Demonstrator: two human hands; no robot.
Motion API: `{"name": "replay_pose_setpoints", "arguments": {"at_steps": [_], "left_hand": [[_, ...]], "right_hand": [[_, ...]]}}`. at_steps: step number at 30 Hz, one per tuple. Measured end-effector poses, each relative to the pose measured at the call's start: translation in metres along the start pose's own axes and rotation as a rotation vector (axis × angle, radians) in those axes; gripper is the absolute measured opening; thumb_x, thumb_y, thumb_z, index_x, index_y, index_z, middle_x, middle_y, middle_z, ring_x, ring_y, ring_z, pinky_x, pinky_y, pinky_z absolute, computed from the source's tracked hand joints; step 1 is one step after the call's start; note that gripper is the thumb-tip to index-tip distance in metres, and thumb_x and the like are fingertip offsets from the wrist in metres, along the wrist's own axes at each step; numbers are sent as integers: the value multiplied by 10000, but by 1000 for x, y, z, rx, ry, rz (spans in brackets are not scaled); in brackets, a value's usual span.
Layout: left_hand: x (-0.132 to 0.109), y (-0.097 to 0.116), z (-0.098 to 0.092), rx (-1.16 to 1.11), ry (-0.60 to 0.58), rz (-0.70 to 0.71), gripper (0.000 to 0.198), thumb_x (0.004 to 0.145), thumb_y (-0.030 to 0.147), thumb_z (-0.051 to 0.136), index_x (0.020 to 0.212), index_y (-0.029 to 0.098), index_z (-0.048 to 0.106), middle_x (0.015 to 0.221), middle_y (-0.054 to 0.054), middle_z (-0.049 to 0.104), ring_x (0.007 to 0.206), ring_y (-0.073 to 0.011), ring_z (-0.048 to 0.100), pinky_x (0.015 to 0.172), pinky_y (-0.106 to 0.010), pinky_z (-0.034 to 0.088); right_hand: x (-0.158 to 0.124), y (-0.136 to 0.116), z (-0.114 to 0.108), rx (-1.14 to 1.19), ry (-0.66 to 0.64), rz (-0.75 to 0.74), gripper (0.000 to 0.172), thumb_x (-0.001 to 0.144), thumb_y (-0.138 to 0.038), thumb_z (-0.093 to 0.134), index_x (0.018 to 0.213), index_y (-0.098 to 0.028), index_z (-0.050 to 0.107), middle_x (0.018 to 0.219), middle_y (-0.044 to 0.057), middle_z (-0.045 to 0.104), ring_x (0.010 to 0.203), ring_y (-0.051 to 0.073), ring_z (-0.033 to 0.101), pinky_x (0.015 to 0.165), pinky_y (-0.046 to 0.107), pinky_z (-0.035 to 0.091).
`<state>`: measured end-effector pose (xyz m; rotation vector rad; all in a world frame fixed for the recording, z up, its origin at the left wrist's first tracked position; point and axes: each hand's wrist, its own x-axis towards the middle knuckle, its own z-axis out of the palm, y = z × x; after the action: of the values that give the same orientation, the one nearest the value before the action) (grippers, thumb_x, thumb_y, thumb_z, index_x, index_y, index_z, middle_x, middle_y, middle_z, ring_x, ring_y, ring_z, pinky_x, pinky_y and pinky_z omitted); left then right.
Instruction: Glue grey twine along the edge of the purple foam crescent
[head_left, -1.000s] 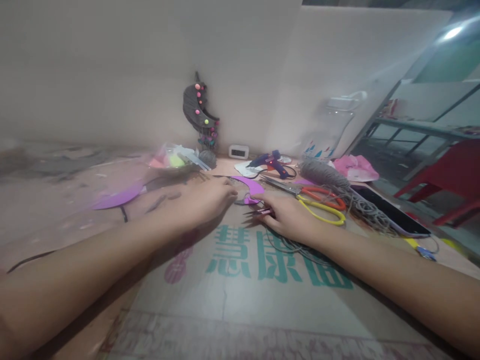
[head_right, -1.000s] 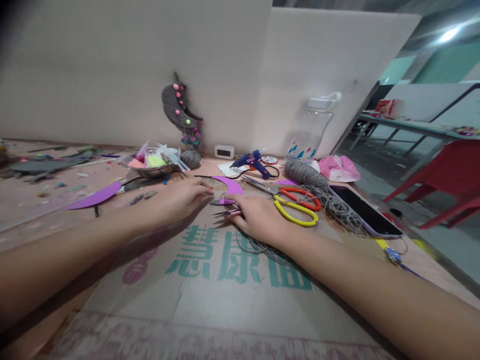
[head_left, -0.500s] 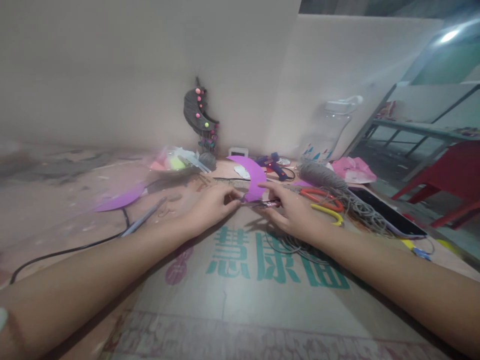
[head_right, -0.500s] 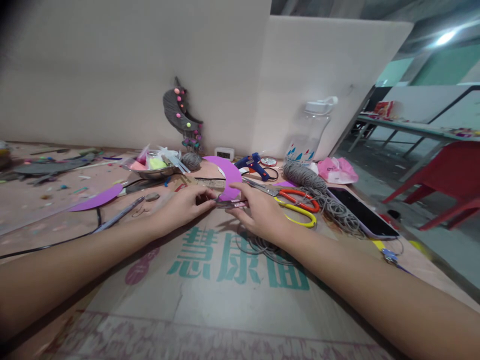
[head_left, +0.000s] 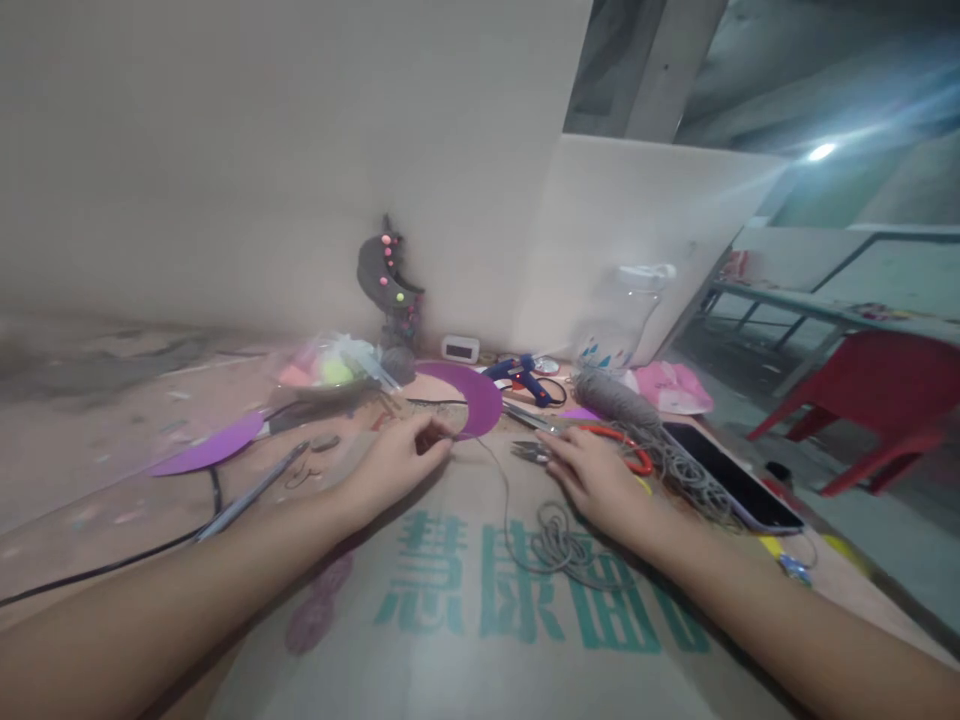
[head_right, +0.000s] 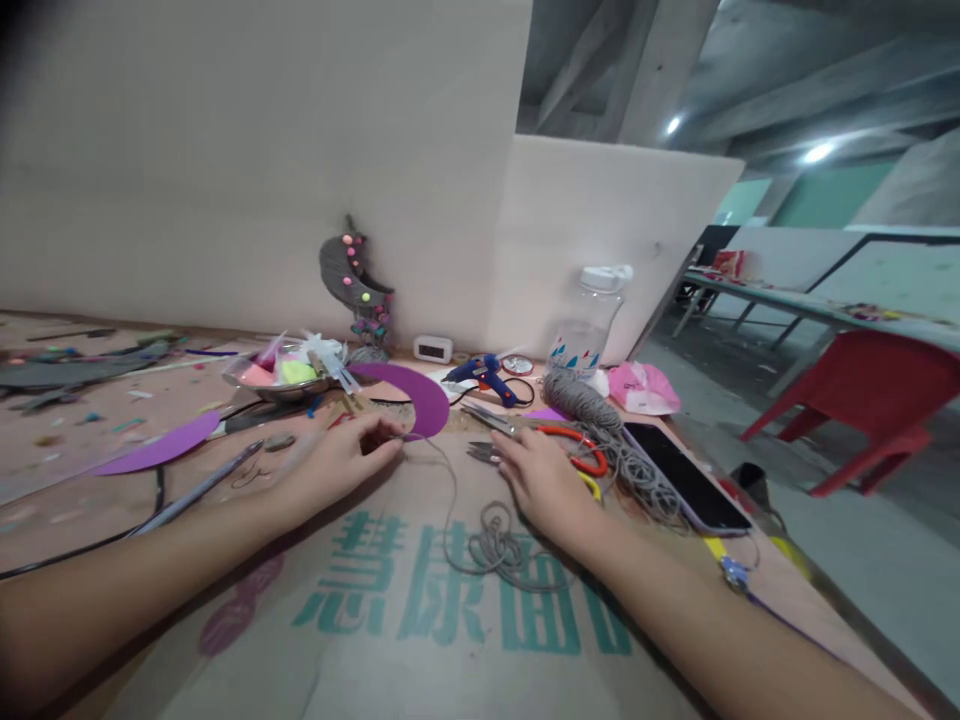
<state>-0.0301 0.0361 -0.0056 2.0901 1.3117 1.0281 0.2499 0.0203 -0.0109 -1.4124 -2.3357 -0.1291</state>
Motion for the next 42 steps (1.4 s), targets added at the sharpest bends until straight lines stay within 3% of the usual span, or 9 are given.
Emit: {"name": "replay_pose_setpoints", "arguments": {"at_steps": [4,11,17,21,26,28,31,35,42], "left_hand": [[-3,0,0,10,-3,-25,158,832,290,529,882,169,617,900,-44,683,831,-194,632,757,-304,477],[-6,1,-2,93,21,113,147,848,270,536,891,161,626,894,-56,675,849,-193,626,764,-312,484],[-10,-1,2,270,122,448,116,867,255,550,883,162,618,878,-62,673,857,-196,611,788,-345,472],[-13,-2,5,373,176,674,58,853,202,574,846,163,617,824,-53,679,850,-196,608,788,-344,467],[-13,7,-1,439,148,743,86,854,182,546,831,172,628,840,-50,692,838,-189,612,803,-344,455],[-15,18,-4,366,111,664,134,854,191,531,927,186,642,912,-54,691,902,-198,609,837,-347,451],[-21,36,-7,112,39,336,315,889,249,468,1182,194,570,983,-52,681,901,-184,619,786,-305,476],[-25,46,-3,-88,-24,46,363,931,391,368,865,160,641,806,-45,661,763,-175,613,669,-266,463],[-22,24,11,-219,-124,-25,392,897,464,418,676,162,533,614,9,529,593,-129,516,553,-231,378]], "right_hand": [[2,-3,4,-32,20,-49,376,915,-311,468,1253,-181,567,1111,133,605,1045,273,536,880,447,456],[0,-1,5,69,81,-91,318,916,-288,466,1194,-174,572,1099,118,608,1034,252,539,893,422,439],[-1,-16,-13,280,217,-21,245,933,-313,440,918,-180,644,996,97,638,992,225,557,889,374,419],[-3,-39,-28,545,1,139,367,931,-413,402,771,-170,626,767,43,626,764,179,572,690,287,425],[0,-52,-26,757,-285,206,441,827,-553,504,668,-150,586,612,-7,509,582,125,458,547,249,330],[2,-51,-25,860,-292,265,431,794,-561,544,733,-141,614,645,-1,534,581,124,463,554,253,341],[6,-45,-29,932,-205,319,432,762,-573,580,747,-142,608,663,1,536,582,119,460,549,249,341],[10,-37,-34,936,-190,322,438,754,-579,592,717,-142,592,607,-21,476,540,97,403,509,234,295],[10,-36,-32,813,-311,260,415,804,-540,560,740,-133,609,648,-10,527,602,109,464,562,234,336]]}}
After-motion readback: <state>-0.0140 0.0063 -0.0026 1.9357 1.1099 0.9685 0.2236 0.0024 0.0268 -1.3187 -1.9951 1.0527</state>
